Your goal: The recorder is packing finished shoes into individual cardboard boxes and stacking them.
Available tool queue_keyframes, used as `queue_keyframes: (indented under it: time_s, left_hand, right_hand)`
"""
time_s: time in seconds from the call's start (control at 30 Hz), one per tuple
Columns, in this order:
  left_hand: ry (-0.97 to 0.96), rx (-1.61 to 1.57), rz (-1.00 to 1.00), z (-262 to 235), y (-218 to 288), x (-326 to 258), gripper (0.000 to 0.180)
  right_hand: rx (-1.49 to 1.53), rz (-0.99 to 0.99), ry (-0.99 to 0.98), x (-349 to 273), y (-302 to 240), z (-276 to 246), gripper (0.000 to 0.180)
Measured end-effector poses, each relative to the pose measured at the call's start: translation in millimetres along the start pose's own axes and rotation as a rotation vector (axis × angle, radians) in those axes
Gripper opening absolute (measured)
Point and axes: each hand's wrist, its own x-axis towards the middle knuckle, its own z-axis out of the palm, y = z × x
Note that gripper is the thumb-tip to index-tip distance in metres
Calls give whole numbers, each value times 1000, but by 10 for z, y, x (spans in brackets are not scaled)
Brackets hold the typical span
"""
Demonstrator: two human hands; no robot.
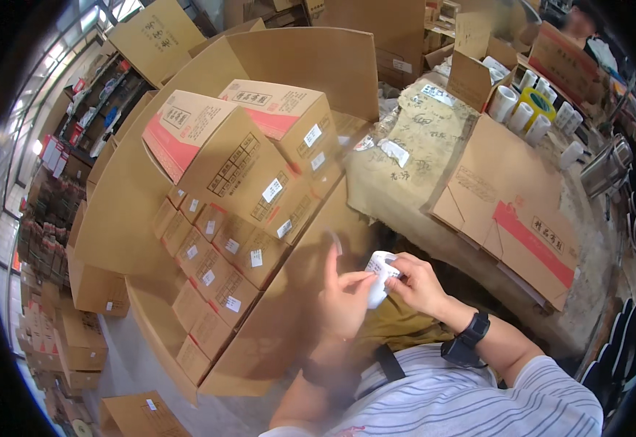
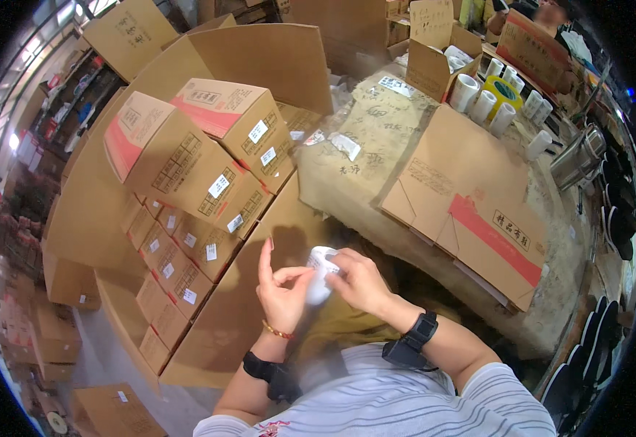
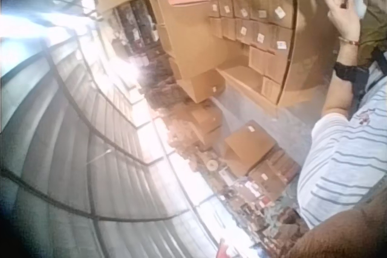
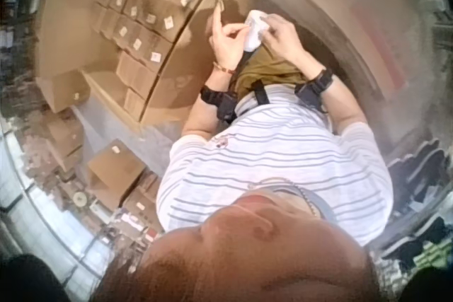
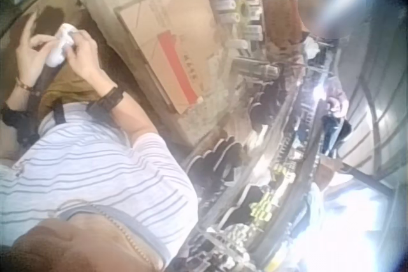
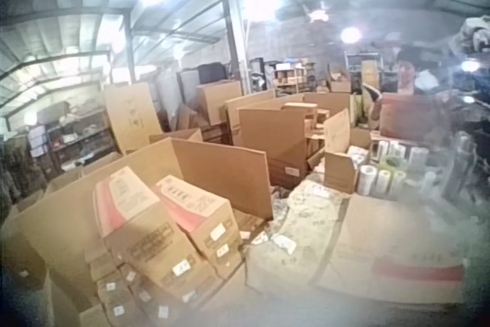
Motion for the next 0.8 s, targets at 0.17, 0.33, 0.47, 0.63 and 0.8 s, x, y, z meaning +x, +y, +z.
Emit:
queue_keyframes:
  time_s: [0.17, 0.33, 0.47, 0.63, 0.8]
  left_hand:
    - [15, -311, -20, 51, 27, 67, 97]
    - [-2, -212, -91, 48, 91, 98, 96]
    - [100, -11, 115, 41, -26, 20, 86]
    - [79, -44, 574, -188, -413, -95, 89]
    - [626, -23, 161, -1891, -891, 148, 70]
  right_hand:
    - [11, -71, 24, 14, -43, 66, 28]
    - [6, -108, 104, 21, -45, 118, 25]
    - [29, -100, 87, 33, -26, 179, 23]
    - [63, 29, 153, 103, 95, 154, 23]
    - [165, 104, 159, 14, 319, 52, 21]
